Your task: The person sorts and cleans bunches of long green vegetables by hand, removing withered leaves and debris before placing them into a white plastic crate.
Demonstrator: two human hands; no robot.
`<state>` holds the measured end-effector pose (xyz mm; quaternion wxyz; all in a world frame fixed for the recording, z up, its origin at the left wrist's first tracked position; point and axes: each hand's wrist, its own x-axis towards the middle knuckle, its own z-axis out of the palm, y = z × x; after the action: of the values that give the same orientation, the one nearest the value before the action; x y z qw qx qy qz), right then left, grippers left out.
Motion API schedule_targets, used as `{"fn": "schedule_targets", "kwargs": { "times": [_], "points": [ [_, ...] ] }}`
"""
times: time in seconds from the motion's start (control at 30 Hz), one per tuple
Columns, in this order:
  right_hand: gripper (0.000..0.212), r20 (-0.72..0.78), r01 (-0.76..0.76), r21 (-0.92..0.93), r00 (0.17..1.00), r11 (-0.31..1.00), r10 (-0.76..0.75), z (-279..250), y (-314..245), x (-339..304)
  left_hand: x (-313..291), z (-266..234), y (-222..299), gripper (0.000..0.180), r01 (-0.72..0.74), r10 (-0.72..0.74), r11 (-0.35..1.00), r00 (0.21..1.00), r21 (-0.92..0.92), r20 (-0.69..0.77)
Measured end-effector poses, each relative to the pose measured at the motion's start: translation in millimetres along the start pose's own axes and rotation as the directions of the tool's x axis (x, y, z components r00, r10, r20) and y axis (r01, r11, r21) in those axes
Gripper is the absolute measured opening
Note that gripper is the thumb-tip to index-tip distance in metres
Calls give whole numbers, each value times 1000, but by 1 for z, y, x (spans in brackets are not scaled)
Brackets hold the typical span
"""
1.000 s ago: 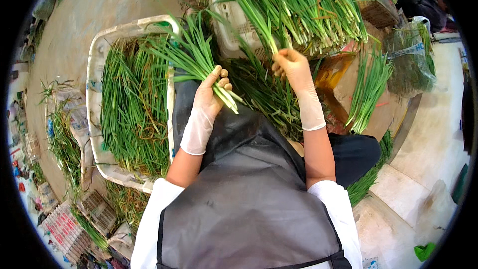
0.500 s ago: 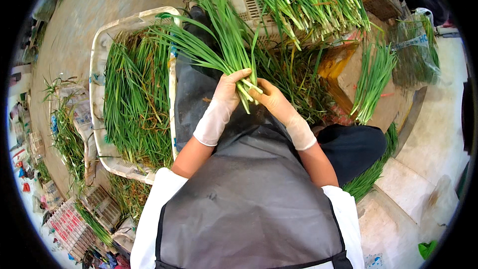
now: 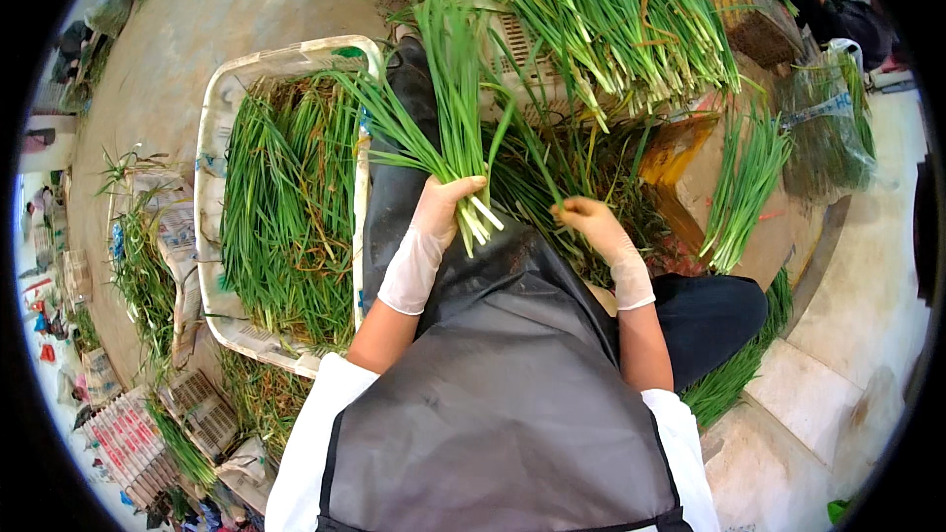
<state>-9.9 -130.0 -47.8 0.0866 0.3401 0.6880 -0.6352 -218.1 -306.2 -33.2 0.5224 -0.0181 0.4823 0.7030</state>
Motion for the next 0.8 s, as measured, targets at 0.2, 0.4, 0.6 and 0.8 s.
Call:
{"fn": "schedule_targets", "kwargs": {
  "times": [0.2, 0.4, 0.6, 0.8],
  "points": [
    [43, -177, 230, 169, 964, 959, -200, 66, -66, 11, -7, 22, -19, 28, -50, 47, 998, 997, 48, 56],
    [21, -279, 275, 582, 951, 765, -130, 50, -60, -4, -18, 28, -9, 21, -38, 29, 994, 995, -100, -92],
    [40, -358, -228, -796, 924, 561, -133, 1, 15, -9, -22, 7, 11, 22, -52, 93, 946, 989, -320, 113],
    [40, -9, 251, 459, 961, 852, -278, 69, -130, 39, -59, -3, 4, 24, 4, 85, 975, 918, -223, 387]
  ]
}}
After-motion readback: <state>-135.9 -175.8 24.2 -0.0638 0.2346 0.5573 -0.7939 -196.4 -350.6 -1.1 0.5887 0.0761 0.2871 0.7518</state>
